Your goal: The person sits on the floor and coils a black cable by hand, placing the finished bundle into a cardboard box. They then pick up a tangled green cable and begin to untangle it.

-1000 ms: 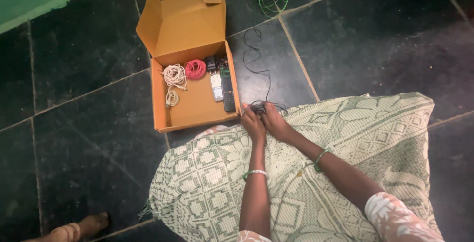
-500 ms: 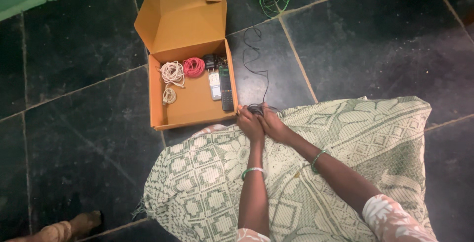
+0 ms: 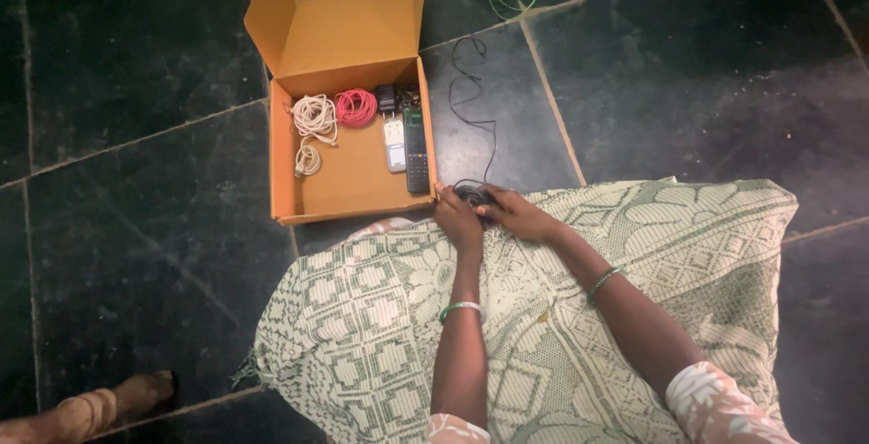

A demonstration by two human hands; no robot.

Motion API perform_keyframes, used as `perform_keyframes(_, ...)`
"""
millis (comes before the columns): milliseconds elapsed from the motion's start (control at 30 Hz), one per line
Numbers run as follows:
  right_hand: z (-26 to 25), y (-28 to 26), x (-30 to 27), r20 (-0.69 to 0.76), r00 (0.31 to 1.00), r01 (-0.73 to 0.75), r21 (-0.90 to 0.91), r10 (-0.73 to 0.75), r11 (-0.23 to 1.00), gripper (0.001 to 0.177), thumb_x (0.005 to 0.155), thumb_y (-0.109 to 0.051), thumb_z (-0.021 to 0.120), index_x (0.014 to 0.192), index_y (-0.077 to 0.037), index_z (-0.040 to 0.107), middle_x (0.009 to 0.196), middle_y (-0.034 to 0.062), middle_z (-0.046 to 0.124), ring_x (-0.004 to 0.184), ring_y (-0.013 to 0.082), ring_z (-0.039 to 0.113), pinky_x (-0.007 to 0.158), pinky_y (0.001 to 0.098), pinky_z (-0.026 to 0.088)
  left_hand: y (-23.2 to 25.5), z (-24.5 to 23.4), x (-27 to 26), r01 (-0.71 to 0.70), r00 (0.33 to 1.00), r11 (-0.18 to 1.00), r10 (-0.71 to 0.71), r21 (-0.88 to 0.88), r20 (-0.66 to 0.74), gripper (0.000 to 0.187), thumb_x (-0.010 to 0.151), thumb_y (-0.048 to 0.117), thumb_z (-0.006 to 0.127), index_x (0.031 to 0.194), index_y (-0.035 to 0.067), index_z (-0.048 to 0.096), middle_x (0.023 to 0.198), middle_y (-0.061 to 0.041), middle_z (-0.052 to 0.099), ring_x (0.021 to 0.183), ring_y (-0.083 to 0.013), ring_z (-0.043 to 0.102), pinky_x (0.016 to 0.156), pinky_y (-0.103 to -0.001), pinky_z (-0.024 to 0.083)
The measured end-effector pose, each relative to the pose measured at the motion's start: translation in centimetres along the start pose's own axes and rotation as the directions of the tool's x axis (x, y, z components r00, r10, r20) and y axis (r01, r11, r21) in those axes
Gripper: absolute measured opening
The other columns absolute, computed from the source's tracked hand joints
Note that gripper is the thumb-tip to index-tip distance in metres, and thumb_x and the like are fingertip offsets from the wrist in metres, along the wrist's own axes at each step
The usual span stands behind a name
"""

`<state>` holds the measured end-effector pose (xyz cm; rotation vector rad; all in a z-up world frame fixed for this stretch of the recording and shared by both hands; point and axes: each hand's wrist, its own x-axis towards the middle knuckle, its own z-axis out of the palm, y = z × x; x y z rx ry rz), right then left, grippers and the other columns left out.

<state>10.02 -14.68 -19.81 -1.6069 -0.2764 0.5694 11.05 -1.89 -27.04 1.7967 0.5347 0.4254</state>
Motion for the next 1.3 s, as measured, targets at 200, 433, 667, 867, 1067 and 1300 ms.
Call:
perform_keyframes(200,0.1,-1.6,-0.3,-0.121,0.987,-0.12,-0.123,0.105,0.985,0.034,0.1,-0.013,0.057,0.131,0.002,0.056,0.113,0.0153,0.072,0.098,0.0202,0.073,0.088,0.0344,0.063,-0.6,0.2,0.2,0.029,0.994,0.999,-0.025,-0.039,0.103,0.07,0.111,0.044,0.03,0.098,-0.012,0.071,0.067,-0.018,0.066,0.057,-0.0273,0.066,0.054,-0.038,0.052)
perform_keyframes(433,0.6,-2.4,-0.4,-0.196,0.98,-0.093,-0.316,0.031,0.944,0.033,0.1,-0.012,0.057,0.131,0.001,0.059,0.108,0.015,0.075,0.096,0.0208,0.072,0.089,0.0353,0.059,-2.9,0.8,1.3,0.348,0.923,0.842,-0.232,-0.412,0.306,0.056,0.11,0.048,0.041,0.077,0.006,0.056,0.062,0.001,0.051,0.051,-0.0084,0.048,0.047,-0.026,0.036)
perform_keyframes(667,0.6,-1.6,-0.2,-0.252,0.962,-0.013,-0.419,-0.103,0.908,0.04,0.097,-0.014,0.058,0.135,0.0,0.059,0.118,0.0188,0.062,0.104,0.0288,0.067,0.096,0.0374,0.057,-3.6,1.3,1.8,0.456,0.889,0.714,-0.337,-0.531,0.31,0.053,0.107,0.049,0.052,0.072,0.01,0.05,0.06,0.003,0.048,0.049,-0.0077,0.045,0.045,-0.026,0.034)
perform_keyframes(867,0.4,-1.1,0.0,-0.255,0.96,-0.001,-0.405,-0.112,0.914,0.037,0.098,-0.013,0.06,0.131,0.004,0.061,0.119,0.0168,0.064,0.105,0.0262,0.066,0.095,0.0372,0.056,-2.9,1.3,1.9,0.523,0.852,0.615,-0.399,-0.59,0.339,0.051,0.103,0.052,0.055,0.072,0.012,0.045,0.055,0.002,0.045,0.042,-0.0088,0.042,0.038,-0.025,0.032)
perform_keyframes(1067,-0.3,0.3,0.2,-0.246,0.963,0.046,-0.27,-0.115,0.962,0.035,0.097,-0.012,0.062,0.128,0.004,0.064,0.119,0.0168,0.064,0.103,0.0259,0.067,0.092,0.037,0.057,-2.0,0.7,1.7,0.591,0.807,0.55,-0.394,-0.59,0.44,0.048,0.101,0.054,0.054,0.075,0.014,0.045,0.055,0.003,0.044,0.041,-0.0086,0.041,0.037,-0.026,0.032)
perform_keyframes(1300,-0.5,1.4,0.2,-0.288,0.937,0.071,-0.396,-0.197,0.916,0.04,0.099,-0.015,0.064,0.13,0.009,0.06,0.13,0.0215,0.064,0.114,0.0299,0.066,0.097,0.0384,0.054,-1.3,0.3,1.9,0.648,0.756,0.555,-0.384,-0.522,0.53,0.06,0.104,0.06,0.047,0.07,0.012,0.043,0.052,0.003,0.039,0.04,-0.0098,0.039,0.038,-0.028,0.035)
